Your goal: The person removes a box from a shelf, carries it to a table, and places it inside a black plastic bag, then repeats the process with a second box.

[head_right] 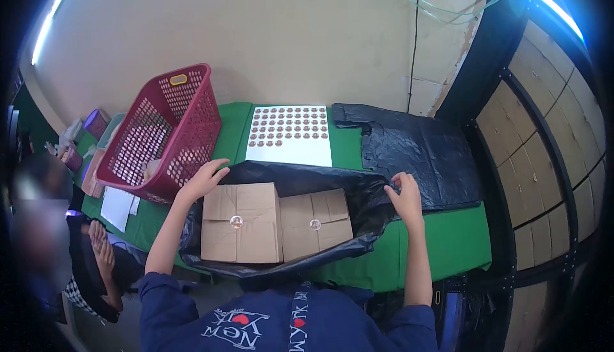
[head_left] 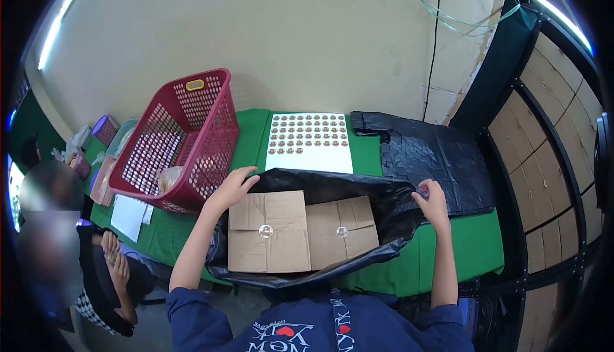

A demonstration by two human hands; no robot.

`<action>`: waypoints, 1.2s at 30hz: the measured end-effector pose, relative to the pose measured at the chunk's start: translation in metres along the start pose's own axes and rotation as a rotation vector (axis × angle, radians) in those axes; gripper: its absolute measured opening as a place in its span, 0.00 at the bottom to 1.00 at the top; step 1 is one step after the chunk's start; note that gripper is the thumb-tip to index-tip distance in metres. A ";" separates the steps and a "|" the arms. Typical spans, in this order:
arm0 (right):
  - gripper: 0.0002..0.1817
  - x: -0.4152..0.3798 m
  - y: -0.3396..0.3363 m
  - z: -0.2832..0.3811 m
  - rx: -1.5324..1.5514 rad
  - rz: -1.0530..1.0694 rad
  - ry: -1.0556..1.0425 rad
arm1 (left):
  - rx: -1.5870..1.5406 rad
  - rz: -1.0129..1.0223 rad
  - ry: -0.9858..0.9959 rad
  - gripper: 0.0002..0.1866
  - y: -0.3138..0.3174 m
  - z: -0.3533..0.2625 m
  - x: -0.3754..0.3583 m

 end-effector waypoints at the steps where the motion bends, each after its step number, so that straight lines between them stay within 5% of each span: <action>1: 0.17 -0.011 -0.009 0.012 -0.030 0.008 -0.053 | -0.026 -0.061 0.003 0.20 -0.004 -0.009 -0.008; 4: 0.21 -0.054 -0.029 0.049 -0.039 0.279 -0.340 | -0.051 0.203 0.028 0.29 -0.009 -0.061 -0.049; 5: 0.22 -0.070 -0.032 0.057 -0.025 0.414 -0.455 | -0.188 0.380 -0.104 0.31 -0.004 -0.082 -0.066; 7: 0.23 -0.093 -0.029 0.060 0.008 0.701 -0.411 | -0.413 0.696 -0.071 0.37 0.015 -0.114 -0.096; 9: 0.19 -0.099 -0.026 0.063 -0.139 0.559 -0.416 | -0.434 0.840 -0.019 0.37 0.035 -0.134 -0.124; 17: 0.12 -0.106 -0.022 0.035 -0.253 0.419 -0.378 | -0.222 0.529 -0.054 0.12 0.035 -0.121 -0.161; 23: 0.10 -0.123 -0.021 0.035 -0.145 0.306 -0.330 | -0.286 0.398 0.014 0.10 0.025 -0.122 -0.182; 28: 0.06 -0.134 -0.035 0.060 -0.210 0.178 -0.301 | -0.022 0.116 0.019 0.06 -0.016 -0.106 -0.197; 36: 0.08 -0.157 -0.043 0.081 -0.182 -0.069 -0.202 | -0.016 0.091 0.078 0.09 -0.038 -0.089 -0.211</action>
Point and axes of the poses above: each hand's wrist, its own x-axis towards the middle knuckle, its own y-axis out of the palm, z = x × y, the point moved 3 cm from there along x, towards the middle knuckle, and after that the axes turned 8 degrees about -x, right-handed, at the moved point
